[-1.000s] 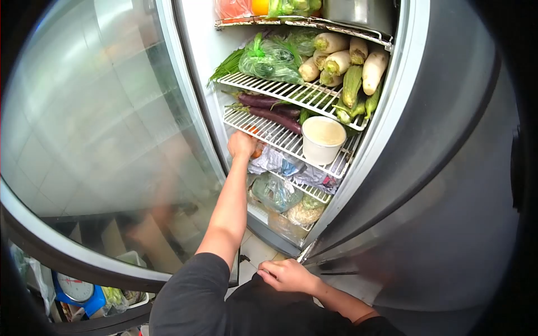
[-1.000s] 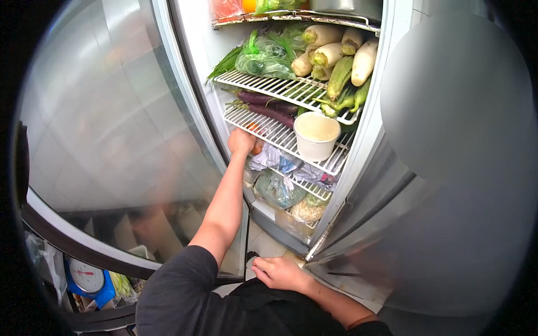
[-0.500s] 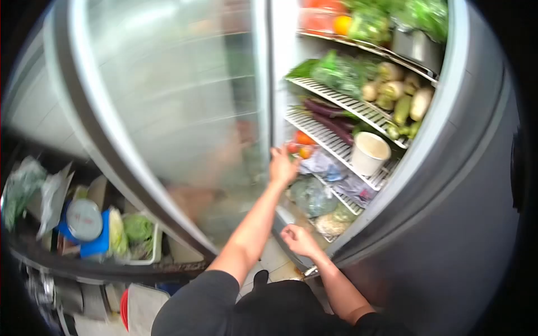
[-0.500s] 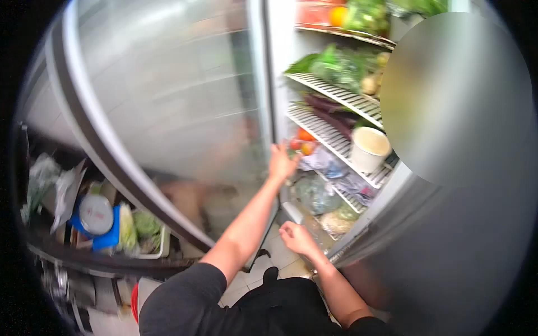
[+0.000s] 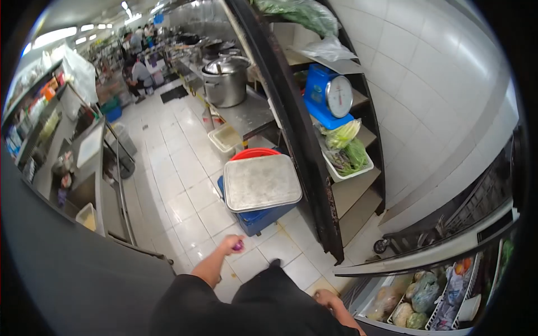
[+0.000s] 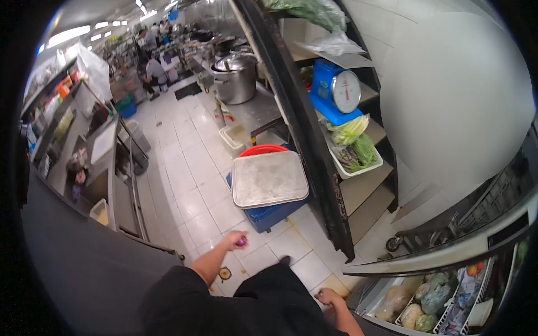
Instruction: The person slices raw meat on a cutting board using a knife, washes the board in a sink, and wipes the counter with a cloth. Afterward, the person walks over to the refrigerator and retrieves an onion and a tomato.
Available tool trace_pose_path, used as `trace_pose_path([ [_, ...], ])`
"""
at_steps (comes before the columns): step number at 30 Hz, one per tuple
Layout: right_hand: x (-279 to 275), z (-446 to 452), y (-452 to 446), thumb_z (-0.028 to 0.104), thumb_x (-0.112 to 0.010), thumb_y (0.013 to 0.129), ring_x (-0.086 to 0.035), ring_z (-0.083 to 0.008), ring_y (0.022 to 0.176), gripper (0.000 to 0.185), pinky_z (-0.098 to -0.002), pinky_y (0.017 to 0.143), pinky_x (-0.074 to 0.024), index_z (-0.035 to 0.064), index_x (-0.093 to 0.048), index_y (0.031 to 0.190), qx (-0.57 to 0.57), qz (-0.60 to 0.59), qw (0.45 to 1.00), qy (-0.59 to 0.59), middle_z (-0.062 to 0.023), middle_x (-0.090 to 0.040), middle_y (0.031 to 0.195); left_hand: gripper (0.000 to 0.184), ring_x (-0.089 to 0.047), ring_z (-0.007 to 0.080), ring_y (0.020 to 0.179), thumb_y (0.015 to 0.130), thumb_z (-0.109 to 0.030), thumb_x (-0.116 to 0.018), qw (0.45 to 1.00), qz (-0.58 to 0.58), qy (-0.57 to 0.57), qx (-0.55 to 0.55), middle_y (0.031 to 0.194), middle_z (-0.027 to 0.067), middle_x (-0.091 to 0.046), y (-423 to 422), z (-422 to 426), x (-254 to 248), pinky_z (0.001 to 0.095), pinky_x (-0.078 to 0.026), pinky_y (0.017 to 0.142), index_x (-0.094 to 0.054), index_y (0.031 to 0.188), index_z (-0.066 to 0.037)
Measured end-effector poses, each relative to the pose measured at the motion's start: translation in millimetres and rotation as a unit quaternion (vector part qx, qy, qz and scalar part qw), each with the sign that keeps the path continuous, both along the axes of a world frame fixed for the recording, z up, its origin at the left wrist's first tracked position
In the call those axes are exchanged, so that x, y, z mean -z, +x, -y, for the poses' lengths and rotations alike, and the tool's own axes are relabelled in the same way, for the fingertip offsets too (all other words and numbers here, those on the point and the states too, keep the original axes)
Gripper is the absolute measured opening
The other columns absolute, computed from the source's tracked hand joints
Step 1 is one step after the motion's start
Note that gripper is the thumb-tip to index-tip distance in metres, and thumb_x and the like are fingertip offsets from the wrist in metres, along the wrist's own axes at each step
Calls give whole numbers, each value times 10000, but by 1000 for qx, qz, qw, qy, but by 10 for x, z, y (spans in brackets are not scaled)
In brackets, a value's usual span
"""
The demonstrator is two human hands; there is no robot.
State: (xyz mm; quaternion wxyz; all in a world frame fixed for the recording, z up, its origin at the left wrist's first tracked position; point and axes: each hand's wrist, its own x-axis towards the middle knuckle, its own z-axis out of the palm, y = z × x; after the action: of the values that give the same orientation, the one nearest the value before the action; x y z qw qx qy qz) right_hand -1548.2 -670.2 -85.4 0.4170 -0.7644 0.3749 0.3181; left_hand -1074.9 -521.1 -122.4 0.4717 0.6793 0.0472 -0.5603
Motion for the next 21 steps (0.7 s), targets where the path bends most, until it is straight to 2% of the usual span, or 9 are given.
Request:
trace_pose_path([
  [3, -35, 203, 753, 343, -616, 844, -649, -389, 961, 390, -451, 854, -501, 9, -669, 1039, -53, 45, 995, -67, -251, -679, 966, 239, -600, 197, 566, 909, -245, -669, 993, 65, -32, -89, 676, 83, -589, 228, -112, 52, 341, -536, 496, -595, 800, -46],
  [7, -46, 326, 2232, 297, -615, 843, -627, -428, 1008, 390, -466, 904, -494, -21, -645, 1068, -109, 109, 979, -136, -305, -658, 991, 233, -622, 192, 608, 922, -235, -580, 959, 6, -280, -45, 709, 102, -646, 175, -245, 1374, 347, -536, 582, -664, 852, -30],
  [9, -18, 354, 3204, 289, -611, 840, -588, -437, 1086, 454, -451, 962, -463, -29, -591, 1163, -110, 122, 977, -138, -316, -614, 1108, 94, -588, 138, 649, 827, -103, -627, 989, -95, -94, -66, 744, 48, -607, 141, -173, 620, 310, -506, 566, -643, 878, -25],
  [12, 530, 436, 4152, 244, -619, 817, -431, -453, 1293, 713, -415, 1111, -339, -41, -356, 1415, -64, 146, 980, -123, -328, -381, 1431, 79, -519, 130, 592, 757, -41, -647, 961, -173, -206, -61, 693, 28, -534, 531, -623, -11, 287, -473, 563, -616, 830, -31],
  [14, 1019, 604, 4766, 184, -630, 803, -478, -413, 1253, 830, -426, 1031, -409, -11, -200, 1486, -47, 234, 935, -261, -344, -429, 1364, 64, -522, 133, 595, 761, -45, -635, 956, -138, -214, -145, 700, 28, -543, 1114, -929, -253, 281, -467, 567, -617, 822, -34],
  [16, 1274, 747, 5345, 127, -601, 797, -570, -419, 1113, 863, -419, 1060, -388, -7, -135, 1511, 119, 376, 872, -291, -314, -566, 1181, 37, -532, 135, 617, 771, -51, -615, 947, -44, -224, -224, 713, 28, -561, 1862, -1277, -413, 276, -462, 574, -620, 805, -40],
  [18, 1092, 800, 5763, 76, -566, 791, -638, -401, 932, 900, -431, 1008, -432, 18, -53, 1528, 251, 269, 892, -261, -244, -651, 973, 33, -548, 134, 660, 778, -55, -605, 941, 78, -210, -255, 728, 28, -576, 2718, -1641, -501, 276, -471, 587, -625, 798, -39],
  [20, 1264, 855, 5865, 54, -563, 791, -652, -404, 955, 791, -471, 868, -507, 51, -217, 1503, 201, 206, 902, -322, -288, -634, 1100, 38, -563, 130, 700, 778, -56, -603, 925, 138, -203, -290, 748, 30, -587, 3537, -2093, -576, 275, -502, 630, -631, 795, -37],
  [21, 2135, 1259, 5737, 30, -565, 786, -660, -346, 851, 522, -456, 781, -517, 32, -426, 1288, 95, 207, 921, -316, -213, -632, 882, 39, -569, 125, 717, 776, -55, -603, 915, 143, -207, -315, 761, 30, -592, 3941, -2296, -640, 275, -523, 661, -633, 792, -37],
])
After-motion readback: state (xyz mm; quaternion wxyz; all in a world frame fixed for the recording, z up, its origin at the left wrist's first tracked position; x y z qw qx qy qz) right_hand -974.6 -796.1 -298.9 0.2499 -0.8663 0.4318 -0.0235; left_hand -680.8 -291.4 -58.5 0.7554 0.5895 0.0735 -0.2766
